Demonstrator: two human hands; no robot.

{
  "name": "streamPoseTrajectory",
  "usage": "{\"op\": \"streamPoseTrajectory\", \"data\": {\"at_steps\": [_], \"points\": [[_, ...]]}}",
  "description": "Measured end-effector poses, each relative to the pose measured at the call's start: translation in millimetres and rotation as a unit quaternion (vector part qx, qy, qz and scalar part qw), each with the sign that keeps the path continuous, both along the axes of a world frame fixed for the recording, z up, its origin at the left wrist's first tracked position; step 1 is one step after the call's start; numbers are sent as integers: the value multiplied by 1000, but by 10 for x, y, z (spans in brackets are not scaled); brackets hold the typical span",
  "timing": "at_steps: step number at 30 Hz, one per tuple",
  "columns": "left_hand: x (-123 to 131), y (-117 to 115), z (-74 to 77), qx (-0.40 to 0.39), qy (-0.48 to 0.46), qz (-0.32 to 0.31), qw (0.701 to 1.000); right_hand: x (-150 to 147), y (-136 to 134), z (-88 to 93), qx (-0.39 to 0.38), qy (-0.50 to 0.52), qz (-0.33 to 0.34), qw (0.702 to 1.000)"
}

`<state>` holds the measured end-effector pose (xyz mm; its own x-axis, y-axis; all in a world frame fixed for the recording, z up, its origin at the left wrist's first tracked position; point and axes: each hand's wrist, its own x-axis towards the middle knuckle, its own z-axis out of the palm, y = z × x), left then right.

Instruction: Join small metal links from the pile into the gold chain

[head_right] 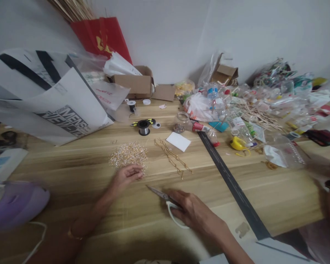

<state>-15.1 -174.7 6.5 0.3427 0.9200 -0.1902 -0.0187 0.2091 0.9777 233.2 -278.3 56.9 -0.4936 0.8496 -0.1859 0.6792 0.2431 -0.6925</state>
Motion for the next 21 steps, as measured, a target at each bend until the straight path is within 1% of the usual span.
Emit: {"op": "streamPoseTrajectory", "data": {"at_steps": [3, 6, 9, 12, 14, 16, 19, 21], "points": [[5, -2, -4, -5, 0, -2, 1000, -89, -81, -44, 32, -53, 28, 998], [9, -7, -6, -6, -4, -1, 1000, -204, -133, -64, 108, -130, 53, 984], [9, -11, -4, -6, -7, 0, 1000, -271, -135, -18, 174, -180, 68, 966], [8, -16, 2, -3, -7, -4, 1000, -268, -24, 44, 196, -198, 70, 958], [12, -22, 9, 0, -7, -4, 1000, -264, 137, 54, 192, -179, 70, 962], [21, -30, 18, 2, -5, -1, 1000, -296, 345, 22, 162, -117, 61, 978], [33, -39, 33, 6, -1, 3, 1000, -428, 637, -97, 132, 2, 14, 991], [36, -41, 36, 15, 2, 1, 1000, -538, 767, -204, 99, 74, 15, 992]]}}
